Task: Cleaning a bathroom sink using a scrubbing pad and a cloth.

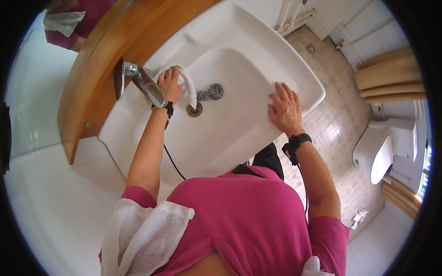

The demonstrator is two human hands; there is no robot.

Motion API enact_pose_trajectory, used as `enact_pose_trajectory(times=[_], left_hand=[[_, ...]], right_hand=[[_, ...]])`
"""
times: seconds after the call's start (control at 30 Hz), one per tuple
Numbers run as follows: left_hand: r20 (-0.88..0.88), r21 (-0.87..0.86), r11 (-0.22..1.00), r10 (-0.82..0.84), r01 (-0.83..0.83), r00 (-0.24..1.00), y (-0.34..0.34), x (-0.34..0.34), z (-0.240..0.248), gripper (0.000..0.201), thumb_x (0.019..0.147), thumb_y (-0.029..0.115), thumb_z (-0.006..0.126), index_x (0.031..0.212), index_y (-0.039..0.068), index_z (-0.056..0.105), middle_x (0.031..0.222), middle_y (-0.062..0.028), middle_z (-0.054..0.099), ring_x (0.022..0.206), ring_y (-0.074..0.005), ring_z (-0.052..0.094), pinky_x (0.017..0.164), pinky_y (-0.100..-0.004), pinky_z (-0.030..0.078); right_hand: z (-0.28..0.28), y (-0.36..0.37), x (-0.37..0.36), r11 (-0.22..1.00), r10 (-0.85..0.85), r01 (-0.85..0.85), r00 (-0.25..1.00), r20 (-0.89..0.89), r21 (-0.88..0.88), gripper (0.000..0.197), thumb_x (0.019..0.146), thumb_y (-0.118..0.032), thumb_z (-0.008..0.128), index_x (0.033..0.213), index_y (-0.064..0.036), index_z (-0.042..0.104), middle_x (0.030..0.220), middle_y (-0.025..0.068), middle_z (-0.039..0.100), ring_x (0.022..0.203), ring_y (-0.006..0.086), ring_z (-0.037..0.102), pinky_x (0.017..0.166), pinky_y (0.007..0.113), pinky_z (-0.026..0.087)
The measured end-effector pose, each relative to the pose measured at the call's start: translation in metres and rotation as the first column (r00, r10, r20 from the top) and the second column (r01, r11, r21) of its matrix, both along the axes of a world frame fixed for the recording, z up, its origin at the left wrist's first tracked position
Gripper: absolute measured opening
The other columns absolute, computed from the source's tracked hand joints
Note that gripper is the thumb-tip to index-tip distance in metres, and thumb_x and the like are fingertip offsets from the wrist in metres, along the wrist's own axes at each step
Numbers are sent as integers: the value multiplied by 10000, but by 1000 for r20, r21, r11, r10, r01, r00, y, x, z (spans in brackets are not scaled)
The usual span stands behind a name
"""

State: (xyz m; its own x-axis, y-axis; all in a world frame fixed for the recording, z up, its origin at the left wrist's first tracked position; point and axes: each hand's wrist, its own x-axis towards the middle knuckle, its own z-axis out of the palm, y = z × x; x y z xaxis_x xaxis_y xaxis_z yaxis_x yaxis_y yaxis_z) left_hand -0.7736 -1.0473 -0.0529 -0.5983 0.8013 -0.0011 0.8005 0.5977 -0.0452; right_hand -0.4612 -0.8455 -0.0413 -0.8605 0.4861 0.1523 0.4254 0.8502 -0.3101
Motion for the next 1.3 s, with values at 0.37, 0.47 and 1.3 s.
enact_pose_trajectory(times=[0.37,0.47,1.3], left_hand=[[36,106,988,-114,110,993,-48,3,-17,561,767,-75,446,1292,121,445,1344,-121,423,1218,-325,406,1003,-421,351],[86,79,994,-77,70,993,-32,-7,-25,623,760,-64,457,1348,115,357,1399,-111,348,1237,-332,386,1018,-427,333],[202,-91,973,226,-211,953,-110,4,13,586,759,-34,429,1315,138,363,1408,-24,353,1192,-234,450,937,-344,424]], right_hand=[[1,1,1,1000,-8,9,1000,4,-28,265,722,-142,607,979,-78,611,1309,133,443,1255,295,366,1034,425,284],[3,0,0,1000,-8,8,999,39,-15,274,735,-131,596,1001,-66,597,1330,133,431,1268,303,351,1037,429,287],[-6,1,4,1000,-4,4,1000,-23,4,257,725,-145,614,976,-88,611,1312,128,446,1253,299,369,1024,428,291]])
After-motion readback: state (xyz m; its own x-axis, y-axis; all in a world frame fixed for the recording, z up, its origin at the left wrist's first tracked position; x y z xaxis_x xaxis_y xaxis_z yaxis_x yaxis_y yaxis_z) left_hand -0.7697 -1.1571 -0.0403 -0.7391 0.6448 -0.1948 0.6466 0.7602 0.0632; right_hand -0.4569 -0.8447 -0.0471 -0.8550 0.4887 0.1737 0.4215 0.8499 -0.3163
